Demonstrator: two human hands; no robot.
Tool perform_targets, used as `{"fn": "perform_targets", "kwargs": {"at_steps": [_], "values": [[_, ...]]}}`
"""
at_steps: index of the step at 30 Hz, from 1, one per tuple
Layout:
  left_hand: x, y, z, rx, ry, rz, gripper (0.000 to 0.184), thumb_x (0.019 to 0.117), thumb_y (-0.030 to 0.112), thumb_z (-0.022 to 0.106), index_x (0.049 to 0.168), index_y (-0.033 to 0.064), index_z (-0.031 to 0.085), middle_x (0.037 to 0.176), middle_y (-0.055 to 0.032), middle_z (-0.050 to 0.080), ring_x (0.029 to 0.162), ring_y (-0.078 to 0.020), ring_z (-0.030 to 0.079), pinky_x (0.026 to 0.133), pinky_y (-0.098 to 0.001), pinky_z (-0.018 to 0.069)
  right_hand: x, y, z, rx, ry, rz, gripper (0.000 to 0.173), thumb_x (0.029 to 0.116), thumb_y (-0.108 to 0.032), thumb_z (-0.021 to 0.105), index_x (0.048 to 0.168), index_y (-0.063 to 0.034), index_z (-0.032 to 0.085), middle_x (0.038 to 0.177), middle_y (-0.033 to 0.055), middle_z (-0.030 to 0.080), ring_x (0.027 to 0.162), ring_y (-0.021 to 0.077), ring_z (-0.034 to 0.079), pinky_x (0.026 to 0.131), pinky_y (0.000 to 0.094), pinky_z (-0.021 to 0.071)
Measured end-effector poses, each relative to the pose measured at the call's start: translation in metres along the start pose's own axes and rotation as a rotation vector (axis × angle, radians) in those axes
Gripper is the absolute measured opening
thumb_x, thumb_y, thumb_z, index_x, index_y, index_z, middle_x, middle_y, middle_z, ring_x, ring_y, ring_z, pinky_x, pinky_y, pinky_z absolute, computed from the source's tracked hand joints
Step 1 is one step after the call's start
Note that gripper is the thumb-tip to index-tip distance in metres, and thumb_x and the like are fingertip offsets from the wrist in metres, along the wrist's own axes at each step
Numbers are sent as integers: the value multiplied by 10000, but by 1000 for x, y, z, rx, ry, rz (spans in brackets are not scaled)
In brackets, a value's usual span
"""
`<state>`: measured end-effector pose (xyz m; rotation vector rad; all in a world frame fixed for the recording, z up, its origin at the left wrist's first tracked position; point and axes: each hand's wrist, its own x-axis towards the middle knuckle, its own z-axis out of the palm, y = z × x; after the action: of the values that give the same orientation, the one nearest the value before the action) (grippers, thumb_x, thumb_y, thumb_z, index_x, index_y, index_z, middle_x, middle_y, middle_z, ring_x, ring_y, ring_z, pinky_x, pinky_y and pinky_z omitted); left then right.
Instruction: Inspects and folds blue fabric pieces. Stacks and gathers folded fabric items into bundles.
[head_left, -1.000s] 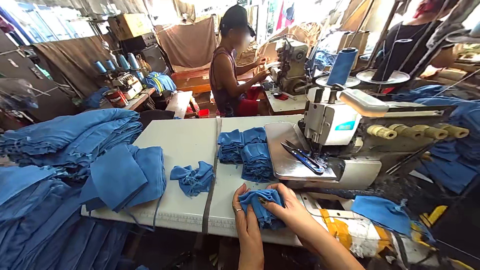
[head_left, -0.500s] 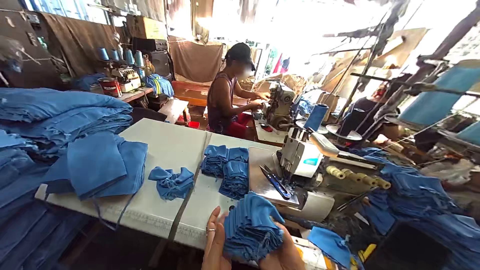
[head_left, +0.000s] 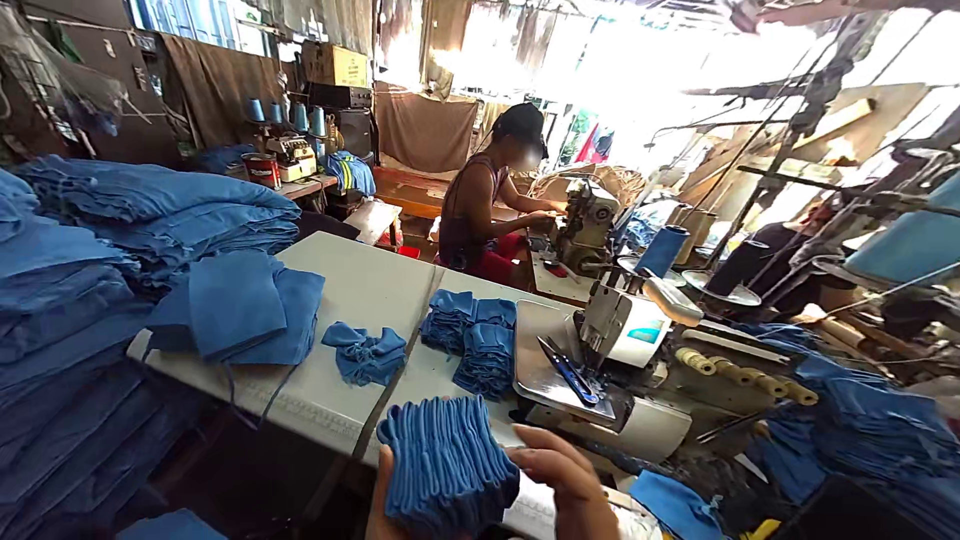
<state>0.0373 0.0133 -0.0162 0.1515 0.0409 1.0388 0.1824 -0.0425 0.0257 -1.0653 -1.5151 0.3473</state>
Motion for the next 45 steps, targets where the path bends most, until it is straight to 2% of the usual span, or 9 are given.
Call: {"fn": "perform_targets", "kwargs": {"at_steps": [2,4,7,15,23,27,34,39,45], "values": [[3,7,-7,-106,-112,-39,873,791,756,648,1328,68,644,1337,-203,642,1235,-363,626,1024,-539,515,2,-6,-9,1,36,-11,333,971,-364,694,1261,-214,626,1335,-12,603,1262,113,562,1037,328,506],[6,11,-5,-127,-180,-57,996,767,829,582,1387,50,599,1368,-219,616,1232,-379,623,1012,-536,520,1,-8,-13,1,41,-26,226,993,-263,674,1208,-196,652,1260,-21,643,1238,107,585,1049,321,509],[5,11,-1,-143,-220,-76,985,787,829,550,1380,44,603,1364,-219,618,1231,-378,623,1019,-535,516,0,-9,-8,30,8,-23,236,976,-189,694,1204,-154,645,1217,14,658,1224,126,596,1050,338,513],[1,1,-14,-207,-220,-148,918,803,805,573,1339,63,651,1368,-188,633,1280,-346,603,1036,-532,507,-1,-9,2,-151,29,-76,280,980,-246,694,1238,-175,613,1184,14,694,1219,158,607,1103,455,440],[0,-1,-13,-214,-229,-172,863,825,795,553,1279,76,697,1284,-158,687,1215,-307,653,1005,-507,538,-1,-9,-1,-346,28,-119,305,971,-285,685,1255,-201,614,1234,5,675,1263,153,569,1133,473,378],[-1,-4,-16,-207,-221,-135,774,838,729,607,1227,69,717,1227,-150,710,1167,-310,679,974,-518,565,-3,-6,-2,-314,102,-94,254,984,-162,635,1237,-180,615,1183,-20,709,1217,102,609,1143,452,394],[-6,-4,7,-149,-136,-153,673,859,699,615,1160,114,760,1165,-123,739,1120,-268,700,962,-477,563,1,-9,0,-421,53,-166,368,1028,-145,575,1284,-403,635,1364,-5,553,1287,118,518,1117,370,408],[-6,-4,5,-138,-88,-145,682,844,710,622,1148,116,761,1151,-126,741,1106,-275,704,957,-481,564,0,-10,-2,-328,7,-93,250,975,-40,558,1095,-219,684,1285,52,619,1276,133,542,1096,312,444],[-6,-4,4,-156,-105,-151,709,858,735,580,1142,112,764,1135,-134,745,1086,-278,712,931,-479,575,2,-8,-5,-211,57,-71,212,949,0,615,1117,-113,677,1249,89,631,1227,128,586,997,240,529]]}}
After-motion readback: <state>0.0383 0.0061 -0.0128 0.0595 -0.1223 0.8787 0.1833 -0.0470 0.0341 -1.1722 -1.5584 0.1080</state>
